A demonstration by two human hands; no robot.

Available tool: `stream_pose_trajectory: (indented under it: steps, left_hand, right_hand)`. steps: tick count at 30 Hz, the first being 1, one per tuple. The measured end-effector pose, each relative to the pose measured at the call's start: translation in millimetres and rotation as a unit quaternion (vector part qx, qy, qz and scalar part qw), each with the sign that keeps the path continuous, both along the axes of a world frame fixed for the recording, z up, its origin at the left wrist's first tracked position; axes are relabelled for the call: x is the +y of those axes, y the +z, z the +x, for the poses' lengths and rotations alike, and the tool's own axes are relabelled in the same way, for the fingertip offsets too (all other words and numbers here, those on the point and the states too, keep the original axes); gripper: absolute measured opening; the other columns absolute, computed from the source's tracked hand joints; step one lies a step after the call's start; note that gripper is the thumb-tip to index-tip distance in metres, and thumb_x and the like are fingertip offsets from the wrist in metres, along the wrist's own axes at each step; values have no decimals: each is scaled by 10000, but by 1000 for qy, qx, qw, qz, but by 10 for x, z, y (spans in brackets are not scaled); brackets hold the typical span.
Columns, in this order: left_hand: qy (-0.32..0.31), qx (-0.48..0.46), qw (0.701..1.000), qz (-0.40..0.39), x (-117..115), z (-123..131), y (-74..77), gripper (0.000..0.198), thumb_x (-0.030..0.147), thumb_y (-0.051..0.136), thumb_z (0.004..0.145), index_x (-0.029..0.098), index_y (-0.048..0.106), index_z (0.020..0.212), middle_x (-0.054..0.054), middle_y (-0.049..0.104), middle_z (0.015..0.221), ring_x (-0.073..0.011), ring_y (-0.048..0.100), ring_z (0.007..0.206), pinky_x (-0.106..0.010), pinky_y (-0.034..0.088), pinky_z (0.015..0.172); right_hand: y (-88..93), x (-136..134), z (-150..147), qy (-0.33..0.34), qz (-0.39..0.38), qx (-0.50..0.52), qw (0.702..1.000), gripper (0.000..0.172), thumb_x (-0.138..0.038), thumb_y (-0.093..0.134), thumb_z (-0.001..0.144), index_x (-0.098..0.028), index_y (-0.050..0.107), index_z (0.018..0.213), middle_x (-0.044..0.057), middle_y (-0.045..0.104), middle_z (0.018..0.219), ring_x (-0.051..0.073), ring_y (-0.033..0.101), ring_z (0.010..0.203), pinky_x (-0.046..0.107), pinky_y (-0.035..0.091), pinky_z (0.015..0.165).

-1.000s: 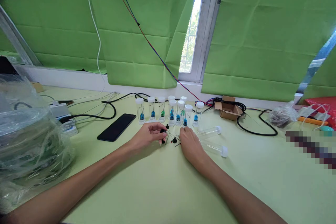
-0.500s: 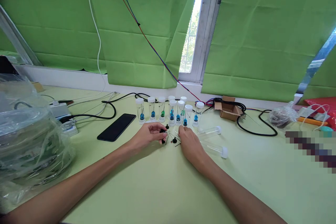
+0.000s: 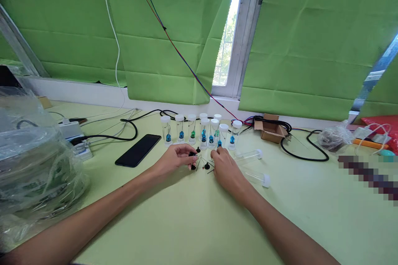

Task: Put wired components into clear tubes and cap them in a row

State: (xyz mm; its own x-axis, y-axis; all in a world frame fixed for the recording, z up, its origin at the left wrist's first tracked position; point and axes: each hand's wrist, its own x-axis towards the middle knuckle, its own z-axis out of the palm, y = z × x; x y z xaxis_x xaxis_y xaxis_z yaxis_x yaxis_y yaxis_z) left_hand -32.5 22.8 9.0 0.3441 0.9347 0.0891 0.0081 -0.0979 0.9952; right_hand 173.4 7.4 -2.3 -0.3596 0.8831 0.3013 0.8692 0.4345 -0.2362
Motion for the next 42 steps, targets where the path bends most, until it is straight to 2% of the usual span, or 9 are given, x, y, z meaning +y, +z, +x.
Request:
stream_pose_trajectory:
  steps: [4,8,18,24,34,42]
  left_hand:
    - [2,-5,1000,1,5,2,-10,323,350,828,651,144,664,837,-39,689,662,-138,617,565,-289,479,623]
    - [2,-5,1000,-1,-6,7,5,321,348,826,651,143,662,836,-41,685,656,-140,609,556,-303,485,622]
    - [6,4,1000,8,34,-13,-4,304,331,820,660,146,662,843,-37,694,673,-135,614,561,-298,487,633]
    - [16,15,999,31,83,-83,107,314,365,812,659,149,671,838,-33,704,681,-133,622,579,-277,493,631]
    - [73,27,996,44,86,-156,246,319,364,808,664,147,672,853,-30,696,674,-109,588,565,-247,459,599]
    - [79,16,996,49,63,-151,271,341,368,818,643,146,674,857,-33,697,677,-112,581,554,-255,464,591]
  right_hand:
    - [0,6,0,33,10,-3,999,228,-40,403,909,-144,606,921,117,561,961,232,531,966,296,408,796]
    - [-4,9,1,48,11,-20,999,176,-132,448,951,-153,609,882,114,577,955,236,536,964,305,420,801]
    - [-36,24,-27,26,38,-97,994,202,-10,452,895,-152,590,853,124,588,931,238,531,890,299,393,733]
    - [-40,10,-62,10,39,-90,995,205,18,472,861,-146,595,876,137,603,934,251,540,895,305,388,738]
    - [-74,65,-41,-16,31,8,999,200,4,435,865,-174,520,831,116,594,905,222,538,810,291,397,679]
    - [-12,57,-84,-1,68,186,980,153,-146,403,920,-203,470,794,55,585,792,200,531,720,303,403,646]
